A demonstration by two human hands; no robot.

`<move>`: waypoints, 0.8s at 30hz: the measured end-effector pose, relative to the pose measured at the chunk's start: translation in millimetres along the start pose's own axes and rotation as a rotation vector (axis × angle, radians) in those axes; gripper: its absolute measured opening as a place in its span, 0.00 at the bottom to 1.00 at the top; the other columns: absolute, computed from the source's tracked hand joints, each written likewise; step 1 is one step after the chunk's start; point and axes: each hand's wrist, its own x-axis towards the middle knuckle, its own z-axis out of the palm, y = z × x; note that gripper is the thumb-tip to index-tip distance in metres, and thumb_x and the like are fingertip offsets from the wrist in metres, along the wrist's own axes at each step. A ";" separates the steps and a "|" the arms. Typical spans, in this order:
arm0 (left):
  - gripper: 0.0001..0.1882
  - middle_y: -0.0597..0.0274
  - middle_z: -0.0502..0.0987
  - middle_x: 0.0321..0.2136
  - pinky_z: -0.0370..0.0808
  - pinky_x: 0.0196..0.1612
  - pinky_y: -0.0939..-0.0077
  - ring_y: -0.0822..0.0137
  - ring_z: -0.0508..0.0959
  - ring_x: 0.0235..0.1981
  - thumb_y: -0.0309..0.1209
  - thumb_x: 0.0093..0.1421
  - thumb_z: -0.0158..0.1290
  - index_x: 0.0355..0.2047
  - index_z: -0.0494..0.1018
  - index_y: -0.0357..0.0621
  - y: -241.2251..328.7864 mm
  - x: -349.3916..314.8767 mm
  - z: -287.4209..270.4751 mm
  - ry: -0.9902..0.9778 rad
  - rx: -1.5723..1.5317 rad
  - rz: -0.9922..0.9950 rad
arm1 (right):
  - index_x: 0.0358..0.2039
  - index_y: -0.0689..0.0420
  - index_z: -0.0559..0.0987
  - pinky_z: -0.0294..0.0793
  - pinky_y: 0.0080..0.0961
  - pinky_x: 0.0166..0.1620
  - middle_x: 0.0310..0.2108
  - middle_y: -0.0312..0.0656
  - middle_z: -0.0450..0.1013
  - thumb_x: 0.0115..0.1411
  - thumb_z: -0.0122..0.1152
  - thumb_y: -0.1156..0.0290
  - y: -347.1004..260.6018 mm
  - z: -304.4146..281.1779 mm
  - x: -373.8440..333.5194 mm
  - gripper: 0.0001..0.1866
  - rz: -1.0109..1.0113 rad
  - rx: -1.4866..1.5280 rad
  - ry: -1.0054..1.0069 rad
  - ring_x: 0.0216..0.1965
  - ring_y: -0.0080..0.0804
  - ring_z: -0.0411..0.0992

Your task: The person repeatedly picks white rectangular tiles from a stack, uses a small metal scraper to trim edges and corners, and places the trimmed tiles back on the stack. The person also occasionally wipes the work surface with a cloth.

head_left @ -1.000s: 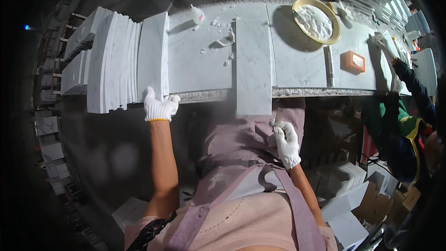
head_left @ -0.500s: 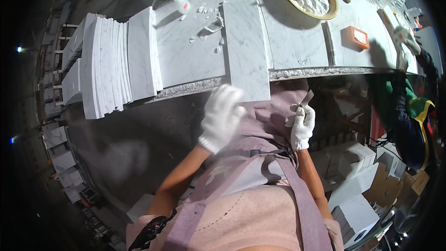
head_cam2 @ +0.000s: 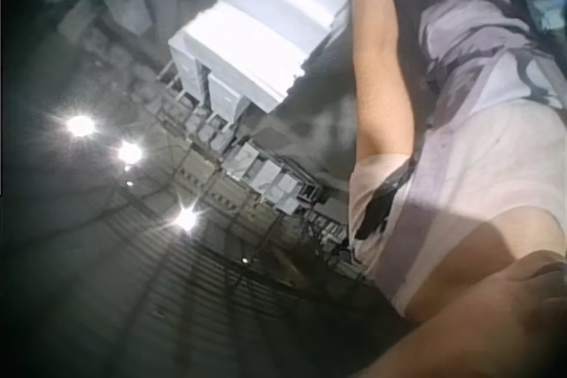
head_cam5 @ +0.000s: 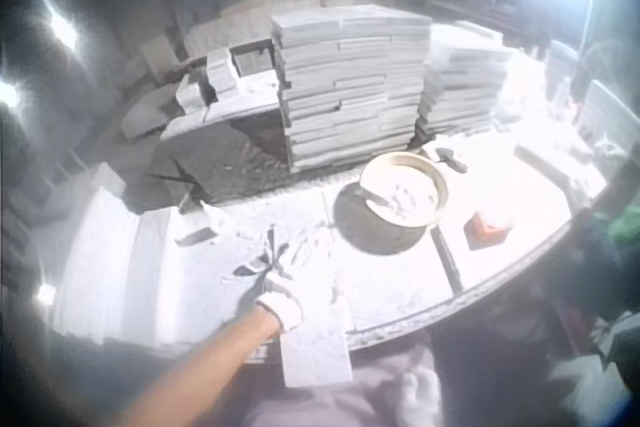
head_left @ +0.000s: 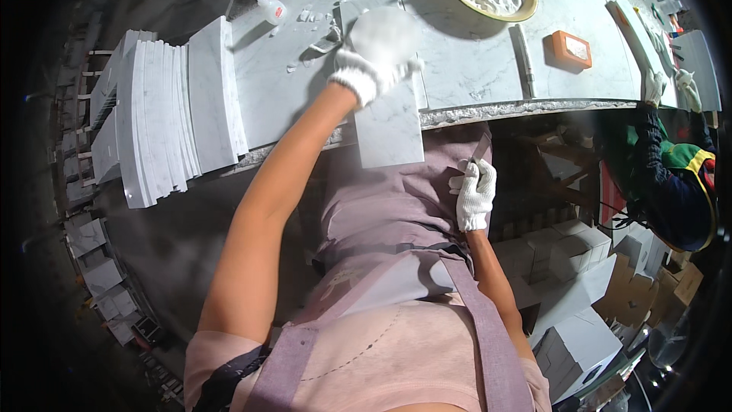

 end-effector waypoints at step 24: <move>0.22 0.55 0.84 0.41 0.80 0.46 0.70 0.68 0.85 0.37 0.45 0.74 0.57 0.55 0.76 0.38 75.3 -224.5 0.0 -0.042 -1.525 -0.951 | 0.55 0.57 0.75 0.82 0.22 0.31 0.42 0.40 0.81 0.77 0.56 0.66 -28.1 -5.2 -1.8 0.12 0.101 -0.004 -0.057 0.29 0.21 0.79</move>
